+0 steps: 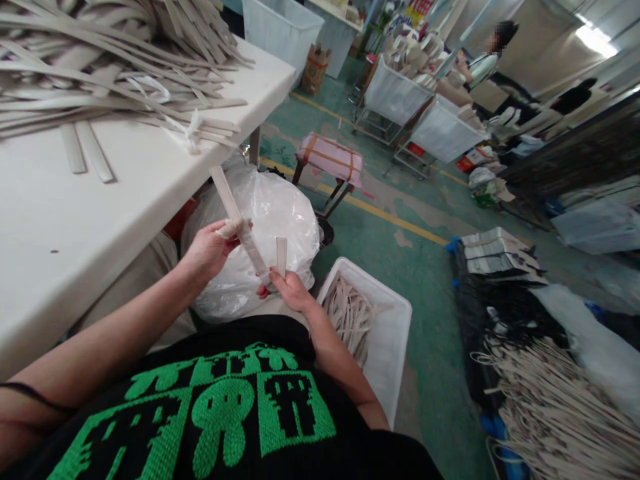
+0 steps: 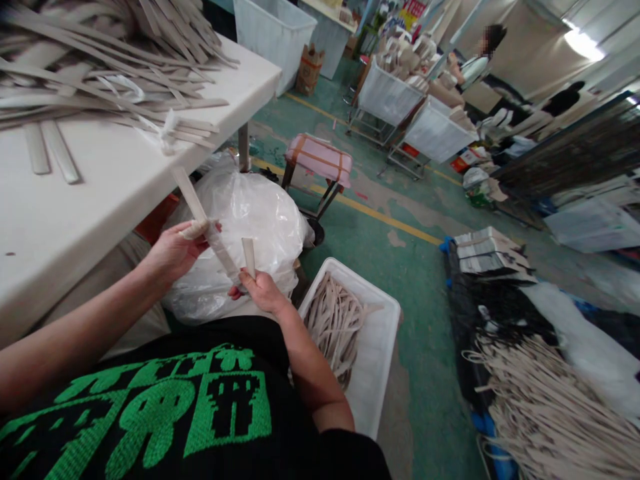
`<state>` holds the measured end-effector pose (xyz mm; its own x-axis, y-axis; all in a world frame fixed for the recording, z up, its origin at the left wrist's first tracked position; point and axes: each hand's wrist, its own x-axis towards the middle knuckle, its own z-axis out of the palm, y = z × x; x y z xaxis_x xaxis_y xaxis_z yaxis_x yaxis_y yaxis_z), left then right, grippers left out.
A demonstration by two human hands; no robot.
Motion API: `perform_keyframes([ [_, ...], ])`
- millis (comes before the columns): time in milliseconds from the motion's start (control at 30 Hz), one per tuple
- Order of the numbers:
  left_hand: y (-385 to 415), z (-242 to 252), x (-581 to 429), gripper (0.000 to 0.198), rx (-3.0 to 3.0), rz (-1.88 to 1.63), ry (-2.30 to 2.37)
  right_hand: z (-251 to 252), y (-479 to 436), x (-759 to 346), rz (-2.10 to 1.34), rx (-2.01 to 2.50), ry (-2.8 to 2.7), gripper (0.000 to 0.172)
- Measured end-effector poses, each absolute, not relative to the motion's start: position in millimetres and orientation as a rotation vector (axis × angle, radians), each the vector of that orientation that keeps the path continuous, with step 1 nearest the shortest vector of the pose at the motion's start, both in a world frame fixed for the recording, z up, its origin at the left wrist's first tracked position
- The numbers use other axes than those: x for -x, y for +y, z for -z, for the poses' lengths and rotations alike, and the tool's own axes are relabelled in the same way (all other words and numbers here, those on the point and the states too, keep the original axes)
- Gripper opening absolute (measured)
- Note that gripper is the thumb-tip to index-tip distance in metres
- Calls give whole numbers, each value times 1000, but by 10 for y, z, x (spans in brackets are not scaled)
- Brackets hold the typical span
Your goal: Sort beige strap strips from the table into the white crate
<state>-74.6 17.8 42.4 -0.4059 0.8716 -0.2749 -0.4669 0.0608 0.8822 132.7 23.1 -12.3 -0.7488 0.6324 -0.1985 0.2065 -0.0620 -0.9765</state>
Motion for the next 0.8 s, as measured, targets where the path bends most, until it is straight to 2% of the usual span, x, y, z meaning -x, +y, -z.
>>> perform_keyframes([
  [133,261,-483,833,22,-461,-1618,1268,161,249,-1526,-1784,921,-2082,63],
  [300,310,-577,875,13,-420,-1664,1227,227,137,-1697,-1888,1017,-1962,54],
  [433,299,-668,763,15,-484,-1552,1222,-71,134,-2194,-1884,1175,-1755,54],
  [667,298,-529,536,33,-621,-1180,1214,-1088,-117,-3406,-933,1760,-1508,57],
  [800,304,-216,746,39,-581,-1167,1289,-1106,-294,-3844,-574,2055,-1549,56],
])
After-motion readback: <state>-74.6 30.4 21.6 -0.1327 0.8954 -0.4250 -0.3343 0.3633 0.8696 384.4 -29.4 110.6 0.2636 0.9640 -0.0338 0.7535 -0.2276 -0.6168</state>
